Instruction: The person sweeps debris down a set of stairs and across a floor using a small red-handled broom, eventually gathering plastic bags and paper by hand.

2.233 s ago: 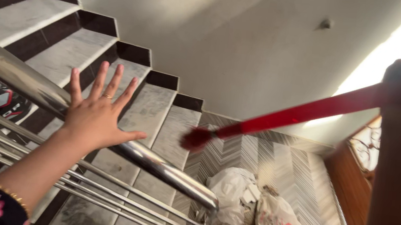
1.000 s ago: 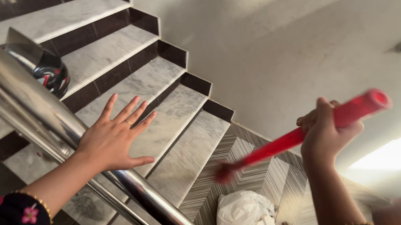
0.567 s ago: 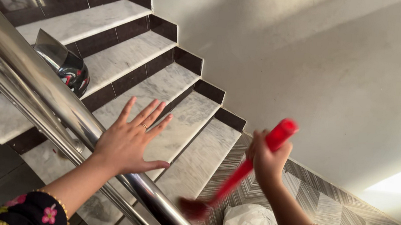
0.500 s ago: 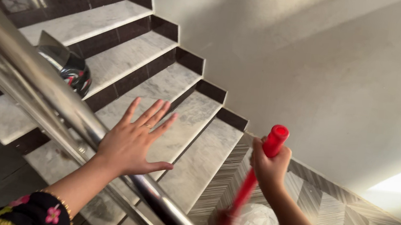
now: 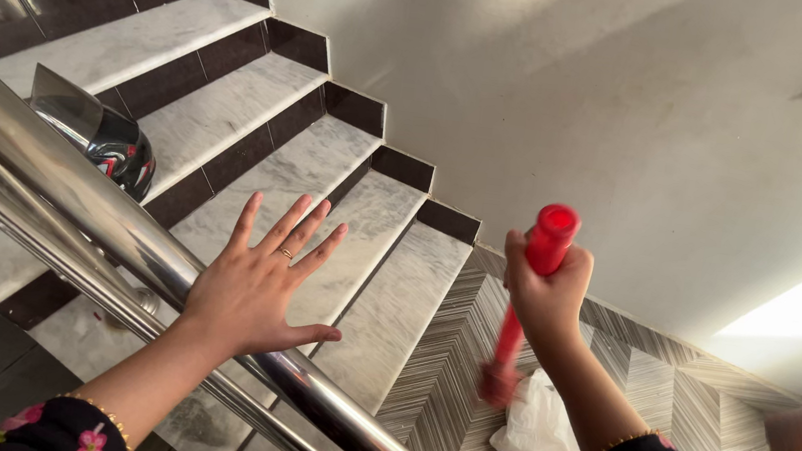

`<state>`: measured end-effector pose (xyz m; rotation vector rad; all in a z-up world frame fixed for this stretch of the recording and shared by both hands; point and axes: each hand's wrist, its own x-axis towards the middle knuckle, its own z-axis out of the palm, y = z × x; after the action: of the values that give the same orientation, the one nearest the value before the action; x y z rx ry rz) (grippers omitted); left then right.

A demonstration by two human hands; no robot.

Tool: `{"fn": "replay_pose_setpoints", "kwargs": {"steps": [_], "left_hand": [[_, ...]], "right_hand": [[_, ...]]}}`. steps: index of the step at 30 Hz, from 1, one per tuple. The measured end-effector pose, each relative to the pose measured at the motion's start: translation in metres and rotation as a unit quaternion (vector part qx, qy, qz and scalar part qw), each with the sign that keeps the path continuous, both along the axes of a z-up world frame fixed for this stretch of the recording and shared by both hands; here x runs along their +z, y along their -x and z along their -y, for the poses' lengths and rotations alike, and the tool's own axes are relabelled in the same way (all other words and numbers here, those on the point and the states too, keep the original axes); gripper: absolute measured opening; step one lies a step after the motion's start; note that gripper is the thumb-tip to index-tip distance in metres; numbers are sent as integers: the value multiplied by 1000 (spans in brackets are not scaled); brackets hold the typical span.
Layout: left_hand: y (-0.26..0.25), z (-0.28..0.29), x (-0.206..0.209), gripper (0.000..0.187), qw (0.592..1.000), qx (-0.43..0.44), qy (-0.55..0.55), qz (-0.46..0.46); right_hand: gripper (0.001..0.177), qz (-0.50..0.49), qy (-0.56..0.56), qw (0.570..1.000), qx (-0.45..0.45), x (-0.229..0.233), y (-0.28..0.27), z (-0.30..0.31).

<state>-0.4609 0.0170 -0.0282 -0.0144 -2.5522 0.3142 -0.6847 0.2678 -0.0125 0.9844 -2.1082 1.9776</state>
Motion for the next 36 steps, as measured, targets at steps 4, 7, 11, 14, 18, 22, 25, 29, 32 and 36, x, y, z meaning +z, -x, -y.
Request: {"fn": "replay_pose_setpoints", "kwargs": {"steps": [4,7,11,14,18,22,25,29,32,36], "left_hand": [[2,1,-3,110,1000,-15,-3,-27],[2,2,-5,110,999,-20,-7,-39],[1,5,-11,108,999,-20,-22,-37],[3,9,-14,107,997,-43,-29,-61],[1,11,-18,106,997,-44,-35,-56],[-1,7,-9,106,994,-54,-42,-79],[-4,-2,13,111,992,55,2,113],[-9,-7,33,116,938,163,57,299],[-13,0,31,117,940,159,72,292],[-15,8,23,118,950,133,76,272]], "right_hand": [[30,15,46,998,37,13,-14,12],[13,30,-76,995,62,11,-31,19],[35,82,-360,929,27,-19,-50,19],[34,164,-278,945,55,-43,-52,12],[40,235,-103,966,21,-59,-51,5],[40,263,-58,961,-55,-63,-43,-17],[38,256,18,963,-86,-66,-33,-45],[35,197,-30,977,-77,-81,-42,-84],[37,178,-93,970,-135,-99,-77,-98],[33,104,-129,950,-266,-101,-120,-111]]}}
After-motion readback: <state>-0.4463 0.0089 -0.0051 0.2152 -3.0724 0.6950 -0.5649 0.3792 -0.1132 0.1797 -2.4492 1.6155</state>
